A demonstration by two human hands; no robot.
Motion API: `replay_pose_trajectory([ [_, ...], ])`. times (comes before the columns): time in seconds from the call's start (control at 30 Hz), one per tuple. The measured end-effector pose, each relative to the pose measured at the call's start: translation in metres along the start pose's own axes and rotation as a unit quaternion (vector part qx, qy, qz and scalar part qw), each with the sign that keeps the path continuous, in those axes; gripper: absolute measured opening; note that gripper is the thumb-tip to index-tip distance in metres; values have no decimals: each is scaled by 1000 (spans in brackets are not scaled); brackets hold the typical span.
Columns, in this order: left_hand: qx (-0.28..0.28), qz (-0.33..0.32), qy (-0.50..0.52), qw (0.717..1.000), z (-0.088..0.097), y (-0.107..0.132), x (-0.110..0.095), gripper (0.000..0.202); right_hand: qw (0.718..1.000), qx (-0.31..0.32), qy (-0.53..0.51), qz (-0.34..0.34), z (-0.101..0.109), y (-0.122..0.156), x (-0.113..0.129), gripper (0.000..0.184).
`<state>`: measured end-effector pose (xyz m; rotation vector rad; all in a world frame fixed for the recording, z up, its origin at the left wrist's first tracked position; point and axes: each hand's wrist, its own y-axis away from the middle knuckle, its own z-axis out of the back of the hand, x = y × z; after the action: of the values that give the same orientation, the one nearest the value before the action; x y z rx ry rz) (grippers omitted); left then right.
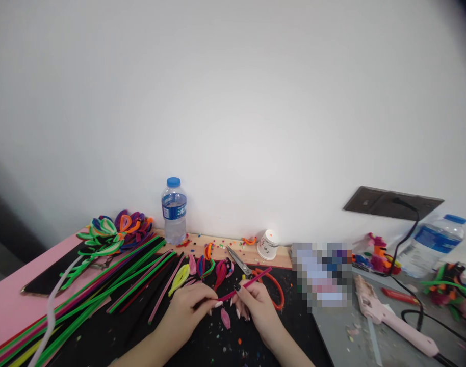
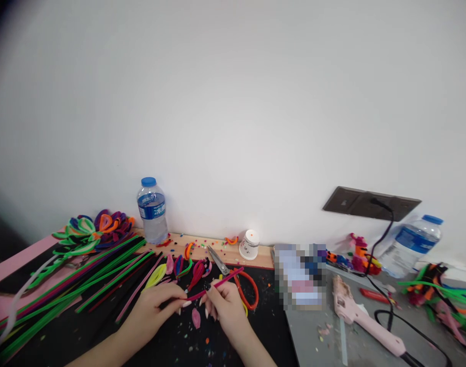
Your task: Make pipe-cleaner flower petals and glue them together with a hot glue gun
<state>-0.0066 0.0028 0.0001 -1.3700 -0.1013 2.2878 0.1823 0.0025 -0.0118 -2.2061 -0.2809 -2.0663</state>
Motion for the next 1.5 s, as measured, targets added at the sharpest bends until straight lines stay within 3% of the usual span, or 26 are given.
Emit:
replay_pose_trajectory([
  [0.07,-7,90,82,993,-2,-3,1,8,1000,2,-11,17,-1,0,3,45],
  [0.17,-20,179,230,956,-8,-6,3,14,999,9,-22,38,-2,1,5,41],
  [0.3,-31,209,325,922,-13,-7,5,21,999,12,-14,45,-2,4,6,36],
  [0.6,-49,245,320,914,-10,-6,-3,30,999,32,20,35,-2,5,7,39],
  [0.87,-11,178,254,951,-9,-6,5,23,999,28,28,19,-1,5,6,45],
  [1.1,87,77,68,991,-7,2,-3,21,998,20,50,26,0,4,5,48],
  [1.3,159,-30,-37,986,-6,5,-6,21,990,80,102,57,-2,7,13,45],
  [1.5,186,-94,-98,973,-7,6,-10,19,985,112,122,57,-5,9,12,40],
])
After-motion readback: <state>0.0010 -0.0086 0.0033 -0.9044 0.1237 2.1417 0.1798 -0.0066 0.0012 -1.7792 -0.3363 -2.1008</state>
